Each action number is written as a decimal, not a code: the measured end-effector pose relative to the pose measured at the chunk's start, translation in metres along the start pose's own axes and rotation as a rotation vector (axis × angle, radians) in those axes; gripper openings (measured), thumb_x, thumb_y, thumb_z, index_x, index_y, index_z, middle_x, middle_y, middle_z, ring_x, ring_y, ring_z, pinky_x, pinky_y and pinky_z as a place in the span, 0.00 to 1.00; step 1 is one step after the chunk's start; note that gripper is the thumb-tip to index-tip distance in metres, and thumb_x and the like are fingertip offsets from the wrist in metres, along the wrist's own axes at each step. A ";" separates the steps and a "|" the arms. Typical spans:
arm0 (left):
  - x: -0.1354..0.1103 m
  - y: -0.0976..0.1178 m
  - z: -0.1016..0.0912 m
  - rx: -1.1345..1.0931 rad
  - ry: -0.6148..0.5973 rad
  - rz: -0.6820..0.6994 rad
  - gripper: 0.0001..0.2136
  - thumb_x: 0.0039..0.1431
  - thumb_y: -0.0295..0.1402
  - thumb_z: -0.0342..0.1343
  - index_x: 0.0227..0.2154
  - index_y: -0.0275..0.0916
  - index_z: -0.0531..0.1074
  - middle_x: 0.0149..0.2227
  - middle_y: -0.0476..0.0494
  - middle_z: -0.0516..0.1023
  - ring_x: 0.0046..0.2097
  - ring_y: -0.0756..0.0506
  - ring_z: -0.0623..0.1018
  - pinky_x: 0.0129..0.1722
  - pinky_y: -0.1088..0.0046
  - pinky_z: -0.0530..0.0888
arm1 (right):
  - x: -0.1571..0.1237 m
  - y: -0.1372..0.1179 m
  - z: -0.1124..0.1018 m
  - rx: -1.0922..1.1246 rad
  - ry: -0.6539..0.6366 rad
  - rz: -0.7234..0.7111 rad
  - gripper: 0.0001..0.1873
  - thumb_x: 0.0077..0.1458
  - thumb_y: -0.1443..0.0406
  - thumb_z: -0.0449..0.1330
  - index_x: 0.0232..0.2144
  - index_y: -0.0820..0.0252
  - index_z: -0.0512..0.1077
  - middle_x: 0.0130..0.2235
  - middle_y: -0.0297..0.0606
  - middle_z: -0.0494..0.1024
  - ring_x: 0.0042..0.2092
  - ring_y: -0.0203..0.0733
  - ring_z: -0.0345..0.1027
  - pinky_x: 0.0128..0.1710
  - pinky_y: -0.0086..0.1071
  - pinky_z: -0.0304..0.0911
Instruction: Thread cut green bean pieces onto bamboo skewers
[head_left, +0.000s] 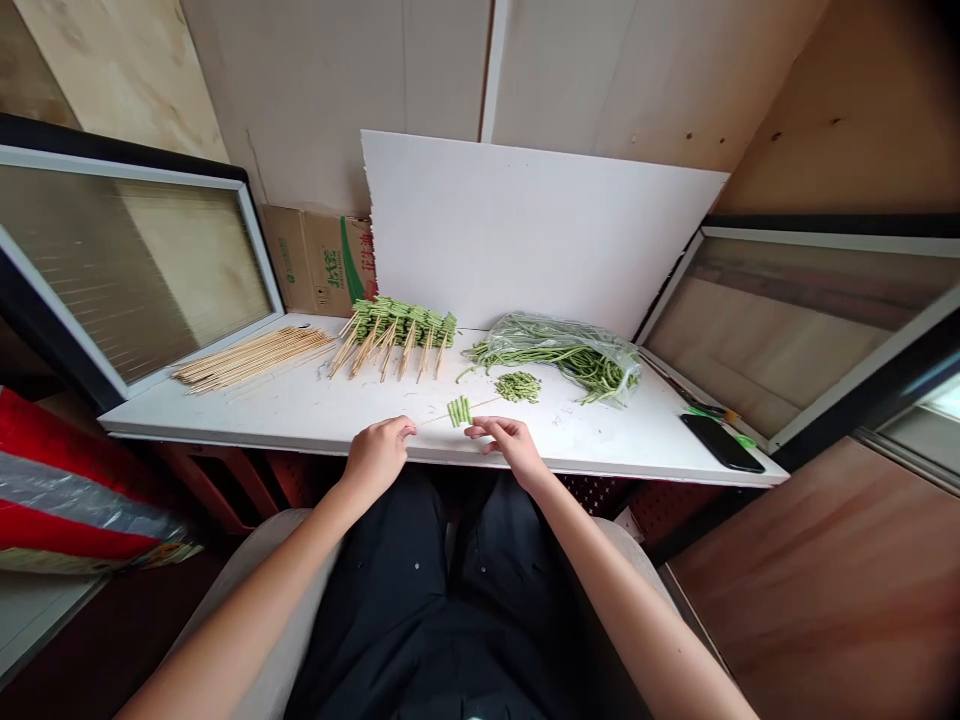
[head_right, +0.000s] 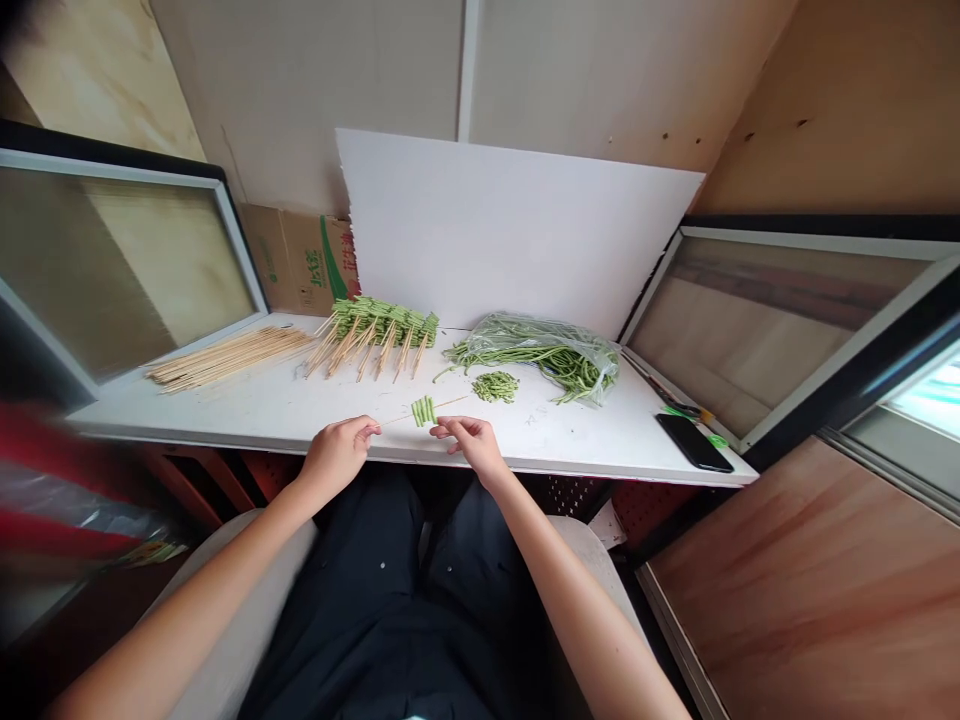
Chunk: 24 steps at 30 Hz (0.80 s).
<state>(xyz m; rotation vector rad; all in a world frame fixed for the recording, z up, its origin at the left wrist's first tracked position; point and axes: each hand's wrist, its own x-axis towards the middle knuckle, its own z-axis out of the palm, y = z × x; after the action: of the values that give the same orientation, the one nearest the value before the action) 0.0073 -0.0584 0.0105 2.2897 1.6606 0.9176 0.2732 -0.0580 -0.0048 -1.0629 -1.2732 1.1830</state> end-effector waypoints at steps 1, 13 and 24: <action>0.001 -0.004 0.001 -0.017 0.000 0.006 0.13 0.65 0.27 0.49 0.39 0.43 0.80 0.39 0.43 0.87 0.43 0.40 0.84 0.41 0.68 0.74 | 0.000 0.001 -0.001 -0.014 -0.003 0.005 0.25 0.55 0.45 0.67 0.41 0.59 0.84 0.42 0.48 0.87 0.48 0.51 0.80 0.35 0.32 0.70; 0.025 -0.059 0.029 -0.032 -0.021 0.011 0.08 0.69 0.34 0.43 0.41 0.45 0.67 0.31 0.48 0.80 0.37 0.42 0.84 0.35 0.72 0.72 | 0.021 0.010 -0.017 -0.026 0.003 0.027 0.27 0.52 0.43 0.69 0.41 0.59 0.84 0.43 0.46 0.86 0.47 0.52 0.78 0.30 0.32 0.71; 0.061 -0.081 0.056 -0.048 -0.077 -0.011 0.08 0.63 0.26 0.46 0.37 0.45 0.67 0.33 0.46 0.82 0.42 0.42 0.85 0.36 0.75 0.71 | 0.063 0.002 -0.060 -0.106 0.075 -0.071 0.24 0.56 0.45 0.67 0.41 0.58 0.84 0.41 0.46 0.86 0.45 0.48 0.78 0.33 0.32 0.69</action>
<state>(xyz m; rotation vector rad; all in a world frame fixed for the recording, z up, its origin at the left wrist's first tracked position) -0.0147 0.0384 -0.0492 2.2526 1.6012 0.8469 0.3291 0.0084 -0.0014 -1.1198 -1.3160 1.0225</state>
